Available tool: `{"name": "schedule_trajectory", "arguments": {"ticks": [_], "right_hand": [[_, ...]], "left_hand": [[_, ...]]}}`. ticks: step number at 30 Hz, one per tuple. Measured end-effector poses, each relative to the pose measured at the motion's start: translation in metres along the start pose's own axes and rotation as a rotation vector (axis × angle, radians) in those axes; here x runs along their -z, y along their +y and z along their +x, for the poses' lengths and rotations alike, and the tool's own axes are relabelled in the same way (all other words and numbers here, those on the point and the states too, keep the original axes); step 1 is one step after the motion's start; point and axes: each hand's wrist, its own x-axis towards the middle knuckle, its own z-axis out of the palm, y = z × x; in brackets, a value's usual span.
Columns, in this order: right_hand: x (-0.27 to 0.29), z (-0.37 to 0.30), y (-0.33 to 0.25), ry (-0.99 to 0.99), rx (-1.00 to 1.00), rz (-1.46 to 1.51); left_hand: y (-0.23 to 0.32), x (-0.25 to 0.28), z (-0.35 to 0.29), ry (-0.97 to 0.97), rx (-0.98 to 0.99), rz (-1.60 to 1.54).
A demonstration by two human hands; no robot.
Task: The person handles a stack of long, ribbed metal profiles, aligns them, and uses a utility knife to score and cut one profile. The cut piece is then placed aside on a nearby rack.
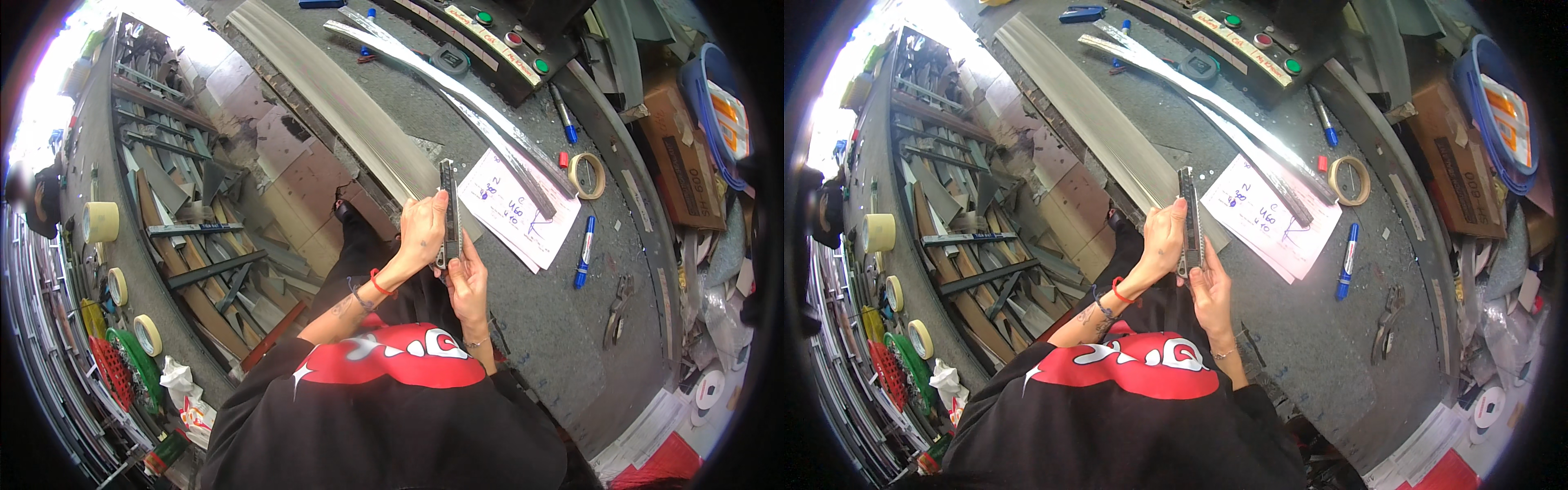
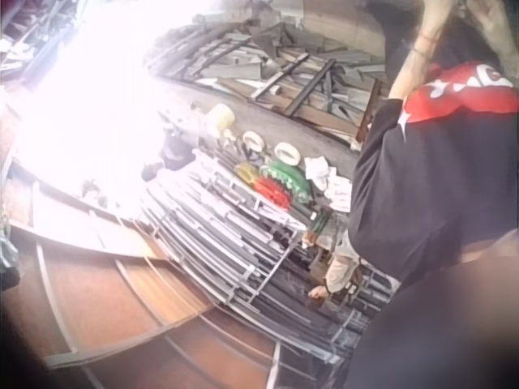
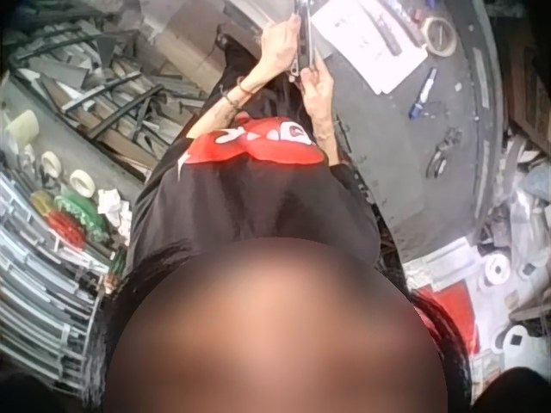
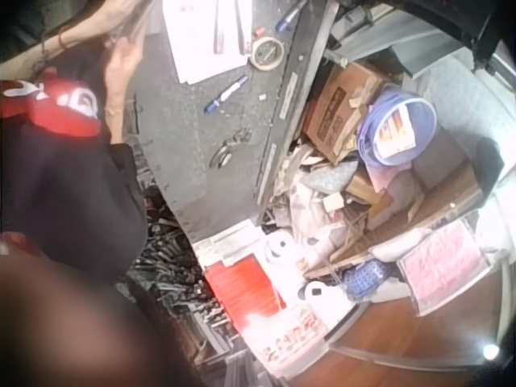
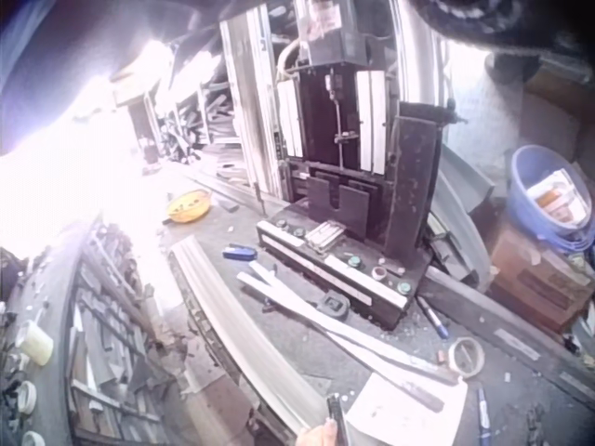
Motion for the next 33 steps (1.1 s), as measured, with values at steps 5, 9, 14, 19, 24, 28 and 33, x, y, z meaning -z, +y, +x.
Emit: {"name": "schedule_trajectory", "arguments": {"ticks": [5,9,14,19,24,28,33], "right_hand": [[-0.002,0.001,-0.002,0.005,-0.006,0.082],[0.000,0.002,-0.015,-0.046,-0.106,0.126],[0.004,0.010,-0.024,-0.133,-0.116,0.040],[-0.002,0.020,-0.015,0.066,-0.193,0.111],[-0.010,0.023,-0.012,-0.022,-0.126,0.135],[-0.009,0.020,-0.014,-0.213,-0.066,0.166],[-0.004,0.022,-0.006,-0.259,0.009,0.067]], "left_hand": [[0.001,0.002,0.002,-0.053,0.026,0.044],[0.003,0.002,0.004,-0.108,0.045,0.006],[0.006,0.005,0.003,-0.117,0.038,-0.093],[0.008,0.012,0.005,-0.225,0.101,-0.179],[0.013,0.019,0.007,-0.259,0.115,-0.347],[0.016,0.023,0.009,-0.288,0.312,-0.464],[0.016,0.021,0.015,-0.305,0.328,-0.199]]}}
